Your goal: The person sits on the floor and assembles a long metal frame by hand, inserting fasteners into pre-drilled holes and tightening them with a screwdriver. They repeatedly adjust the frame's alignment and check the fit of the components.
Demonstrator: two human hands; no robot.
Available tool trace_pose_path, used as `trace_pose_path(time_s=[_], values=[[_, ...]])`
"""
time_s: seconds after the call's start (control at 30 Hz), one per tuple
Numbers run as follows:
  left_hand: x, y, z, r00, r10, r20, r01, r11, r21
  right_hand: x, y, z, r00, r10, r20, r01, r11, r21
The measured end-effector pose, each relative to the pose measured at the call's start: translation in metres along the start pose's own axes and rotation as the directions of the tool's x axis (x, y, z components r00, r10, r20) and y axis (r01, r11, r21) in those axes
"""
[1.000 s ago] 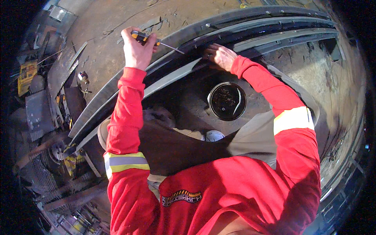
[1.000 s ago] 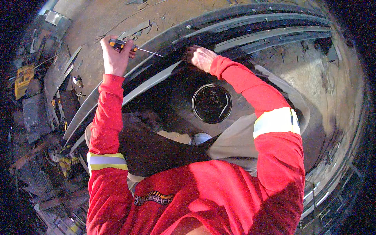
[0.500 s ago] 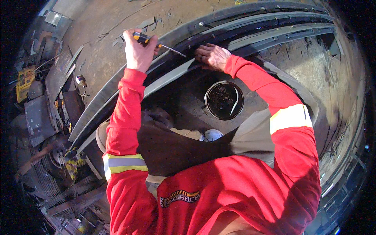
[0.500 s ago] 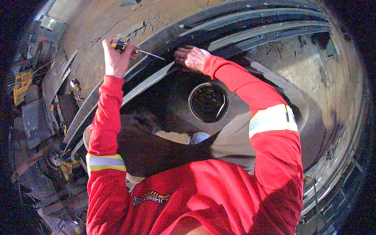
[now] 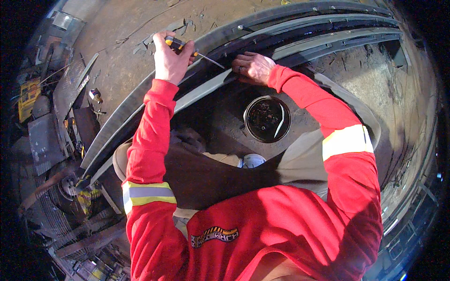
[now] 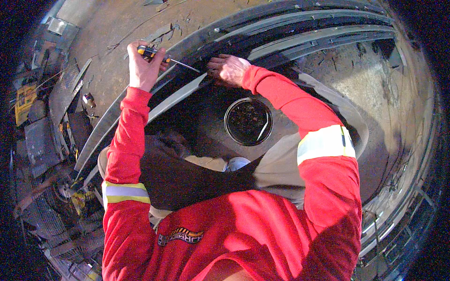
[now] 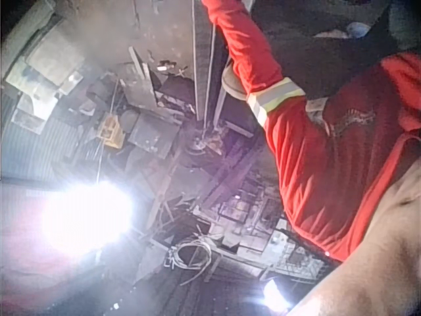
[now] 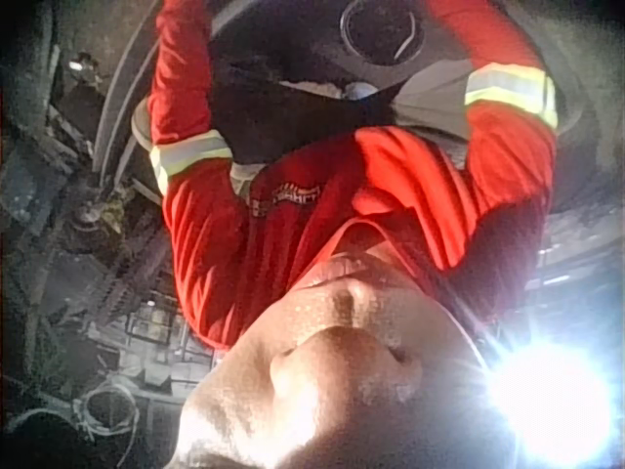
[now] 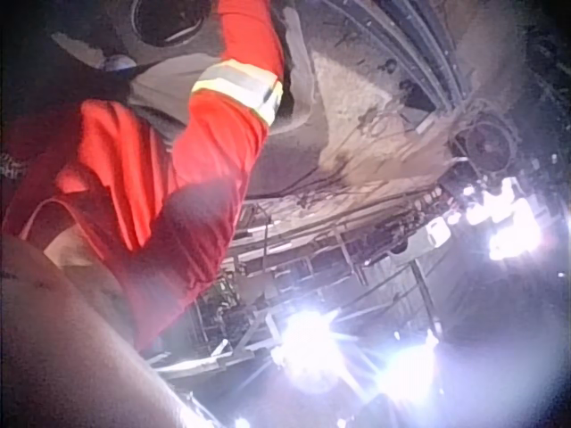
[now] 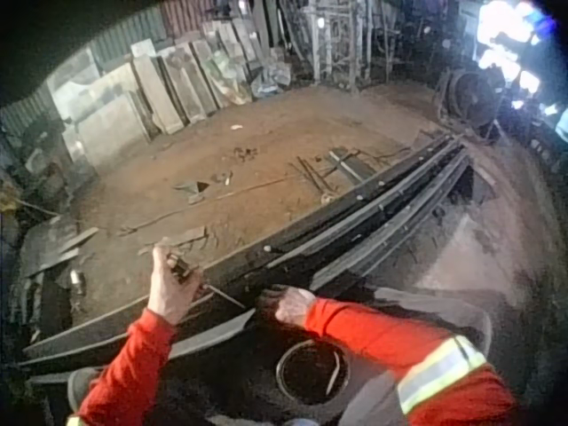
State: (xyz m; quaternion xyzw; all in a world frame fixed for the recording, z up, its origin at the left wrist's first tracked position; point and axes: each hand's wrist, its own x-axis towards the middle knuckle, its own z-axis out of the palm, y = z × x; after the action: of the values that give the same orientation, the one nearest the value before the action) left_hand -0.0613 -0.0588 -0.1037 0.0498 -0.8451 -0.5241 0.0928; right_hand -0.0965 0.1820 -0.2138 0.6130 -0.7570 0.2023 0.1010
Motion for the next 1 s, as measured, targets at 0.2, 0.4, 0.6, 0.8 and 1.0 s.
trace_pose_path(time_s=[0.2,0.4,0.6,0.8,1.0], values=[[0.0,0.0,-0.005,0.999,0.027,-0.042,-0.027,1.0,-0.013,0.006,-0.008,0.005,0.998,0.02,0.055,-0.021,1.0,0.003],[0.001,-0.015,-0.015,0.996,0.06,-0.073,-0.062,0.998,-0.032,0.006,-0.006,0.016,0.999,-0.036,-0.025,0.036,0.999,-0.006],[0.0,-0.01,-0.019,0.993,0.059,-0.104,-0.064,0.996,-0.055,0.012,-0.015,0.004,1.0,0.008,-0.02,-0.007,1.0,0.024],[0.001,-0.014,-0.031,0.991,0.065,-0.118,-0.074,0.994,-0.077,0.017,-0.019,0.01,0.997,0.029,0.068,-0.027,0.999,-0.024],[-0.004,-0.01,-0.035,0.989,0.067,-0.132,-0.072,0.997,-0.035,0.006,-0.011,0.015,1.0,0.007,-0.022,-0.008,1.0,-0.02]])
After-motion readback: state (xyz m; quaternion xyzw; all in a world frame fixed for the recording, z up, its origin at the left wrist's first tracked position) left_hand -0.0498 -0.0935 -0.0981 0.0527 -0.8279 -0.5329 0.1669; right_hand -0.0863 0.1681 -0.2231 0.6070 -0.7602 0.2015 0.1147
